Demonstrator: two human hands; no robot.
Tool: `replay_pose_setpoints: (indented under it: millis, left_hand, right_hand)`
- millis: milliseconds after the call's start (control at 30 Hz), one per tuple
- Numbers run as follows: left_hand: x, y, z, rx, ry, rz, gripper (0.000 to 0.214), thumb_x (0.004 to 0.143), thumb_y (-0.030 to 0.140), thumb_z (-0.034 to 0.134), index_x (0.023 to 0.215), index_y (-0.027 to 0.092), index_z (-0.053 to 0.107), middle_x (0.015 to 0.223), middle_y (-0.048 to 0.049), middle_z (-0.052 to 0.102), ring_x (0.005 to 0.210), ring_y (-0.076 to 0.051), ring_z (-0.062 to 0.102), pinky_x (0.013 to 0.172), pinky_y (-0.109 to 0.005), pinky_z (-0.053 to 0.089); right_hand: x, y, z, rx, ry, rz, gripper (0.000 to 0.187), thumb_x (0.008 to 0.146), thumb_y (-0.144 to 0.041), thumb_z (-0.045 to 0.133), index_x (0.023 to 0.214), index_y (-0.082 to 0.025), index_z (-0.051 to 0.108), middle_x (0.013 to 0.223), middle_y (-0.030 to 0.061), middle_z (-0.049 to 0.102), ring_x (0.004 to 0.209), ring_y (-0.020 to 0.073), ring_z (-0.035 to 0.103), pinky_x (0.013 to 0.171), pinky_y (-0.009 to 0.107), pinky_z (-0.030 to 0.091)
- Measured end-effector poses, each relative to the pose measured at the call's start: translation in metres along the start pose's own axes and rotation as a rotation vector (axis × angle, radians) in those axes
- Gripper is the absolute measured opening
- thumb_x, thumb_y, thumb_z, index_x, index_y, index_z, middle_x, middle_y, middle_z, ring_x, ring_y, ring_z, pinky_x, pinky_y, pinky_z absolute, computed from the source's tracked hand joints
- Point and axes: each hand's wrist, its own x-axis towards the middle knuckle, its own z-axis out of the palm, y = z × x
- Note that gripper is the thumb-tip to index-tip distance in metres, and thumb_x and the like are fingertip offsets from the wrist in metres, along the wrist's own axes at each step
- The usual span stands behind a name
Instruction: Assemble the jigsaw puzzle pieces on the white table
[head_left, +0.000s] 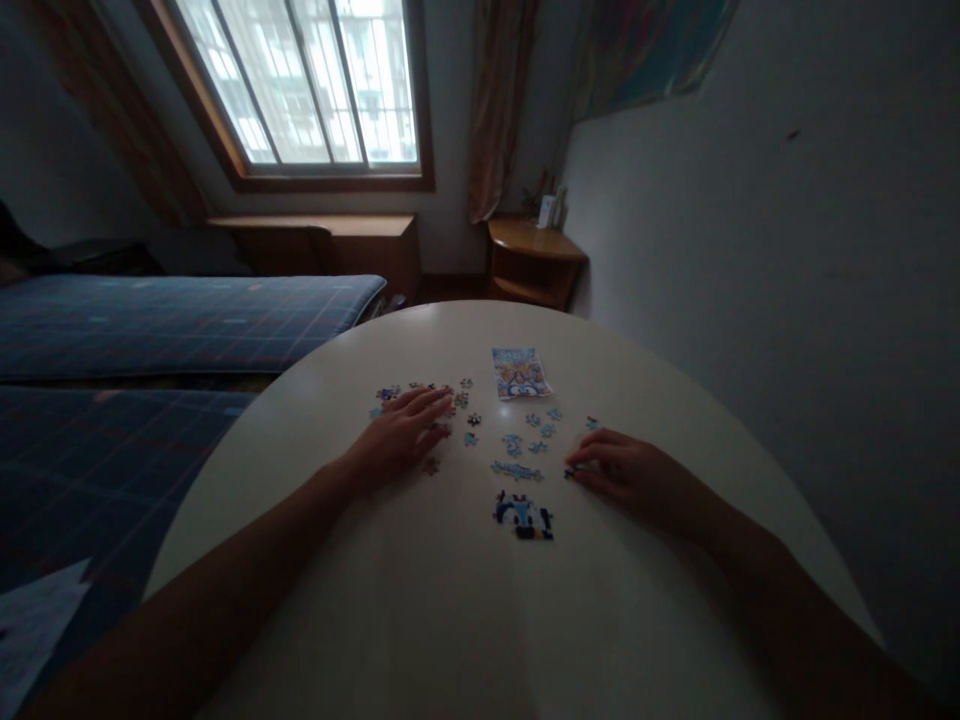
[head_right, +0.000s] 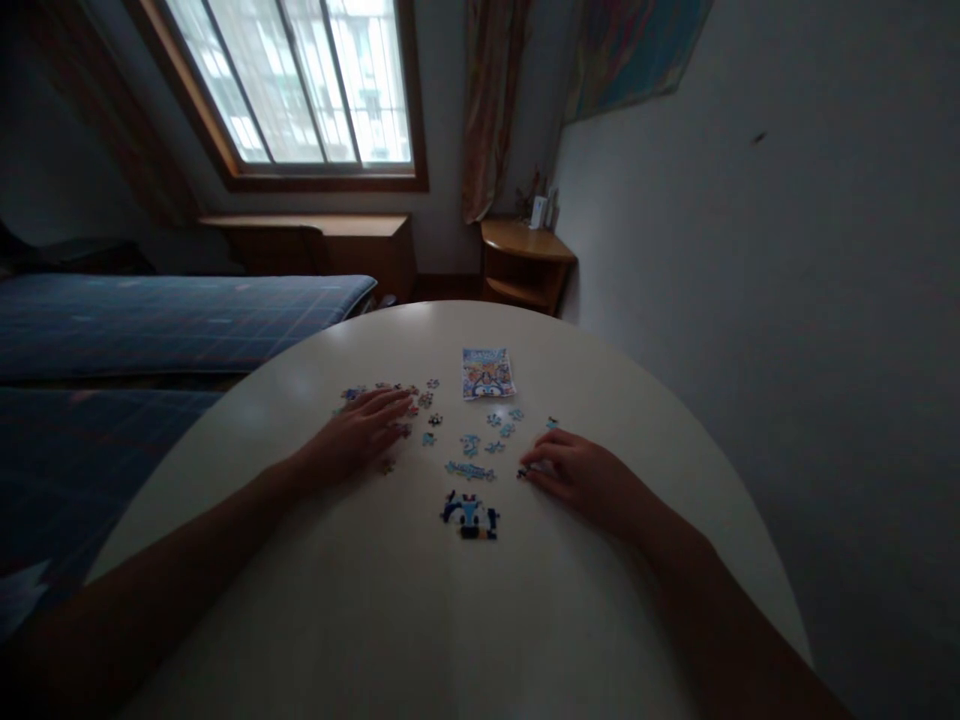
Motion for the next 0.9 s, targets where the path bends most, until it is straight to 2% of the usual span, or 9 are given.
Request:
replay_pose_setpoints:
  millis: [100, 200, 333, 500, 600, 733, 900]
  left_hand:
    - [0.000, 0.005, 0.005, 0.041, -0.073, 0.042, 0.050, 0.103, 0.040, 0.037, 0.149, 0.022, 0.039, 0.157, -0.0047, 0.036, 0.146, -0.027, 0.028, 0.119, -0.048, 0.026]
    - [-0.001, 0.008, 0.005, 0.051, -0.128, 0.084, 0.050, 0.103, 0.043, 0.036, 0.150, 0.024, 0.038, 0.158, -0.0029, 0.036, 0.146, -0.026, 0.029, 0.119, -0.048, 0.023]
    - [-0.002, 0.013, 0.002, 0.024, -0.138, 0.110, 0.049, 0.102, 0.046, 0.039, 0.147, 0.026, 0.041, 0.155, -0.0028, 0.042, 0.144, -0.025, 0.032, 0.119, -0.047, 0.024]
    - [0.005, 0.015, -0.001, 0.047, -0.138, 0.099, 0.057, 0.102, 0.049, 0.036, 0.153, 0.024, 0.029, 0.161, -0.0043, 0.028, 0.149, -0.024, 0.021, 0.121, -0.045, 0.020]
    - [0.009, 0.012, 0.000, 0.065, -0.153, 0.078, 0.061, 0.102, 0.051, 0.033, 0.155, 0.023, 0.025, 0.161, -0.0042, 0.028, 0.149, -0.026, 0.020, 0.121, -0.046, 0.016]
    - [0.009, 0.010, 0.003, 0.083, -0.122, 0.031, 0.062, 0.101, 0.054, 0.032, 0.153, 0.020, 0.030, 0.159, -0.0062, 0.032, 0.149, -0.028, 0.021, 0.121, -0.047, 0.016]
    - [0.006, 0.007, 0.008, 0.077, -0.052, -0.043, 0.056, 0.102, 0.050, 0.031, 0.148, 0.018, 0.040, 0.154, -0.0090, 0.041, 0.146, -0.029, 0.028, 0.119, -0.049, 0.022]
  right_hand:
    - [-0.001, 0.001, 0.000, 0.003, 0.001, -0.003, 0.025, 0.093, -0.040, 0.056, 0.101, -0.024, 0.073, 0.105, 0.0076, 0.066, 0.075, 0.0146, 0.063, 0.072, 0.030, 0.051]
    - [-0.001, 0.002, 0.000, 0.013, -0.016, -0.009, 0.023, 0.093, -0.038, 0.055, 0.099, -0.024, 0.073, 0.104, 0.0070, 0.065, 0.075, 0.0145, 0.063, 0.073, 0.030, 0.051]
    - [-0.001, 0.002, 0.000, 0.025, -0.013, 0.009, 0.021, 0.092, -0.037, 0.057, 0.094, -0.023, 0.073, 0.102, 0.0073, 0.065, 0.077, 0.0153, 0.063, 0.073, 0.030, 0.051]
    - [-0.001, 0.003, 0.000, 0.032, -0.009, 0.003, 0.021, 0.092, -0.037, 0.057, 0.094, -0.023, 0.073, 0.102, 0.0071, 0.065, 0.075, 0.0147, 0.062, 0.071, 0.029, 0.049]
    - [-0.001, 0.003, 0.000, 0.032, -0.009, 0.001, 0.021, 0.092, -0.036, 0.057, 0.093, -0.022, 0.073, 0.101, 0.0075, 0.065, 0.074, 0.0142, 0.062, 0.070, 0.029, 0.049]
    - [-0.002, 0.000, 0.000, 0.028, -0.018, 0.020, 0.020, 0.092, -0.035, 0.058, 0.095, -0.022, 0.073, 0.103, 0.0073, 0.065, 0.071, 0.0128, 0.060, 0.069, 0.029, 0.049]
    - [-0.003, -0.001, -0.002, 0.040, -0.009, 0.032, 0.017, 0.091, -0.032, 0.060, 0.094, -0.022, 0.073, 0.103, 0.0066, 0.066, 0.067, 0.0118, 0.059, 0.066, 0.028, 0.048]
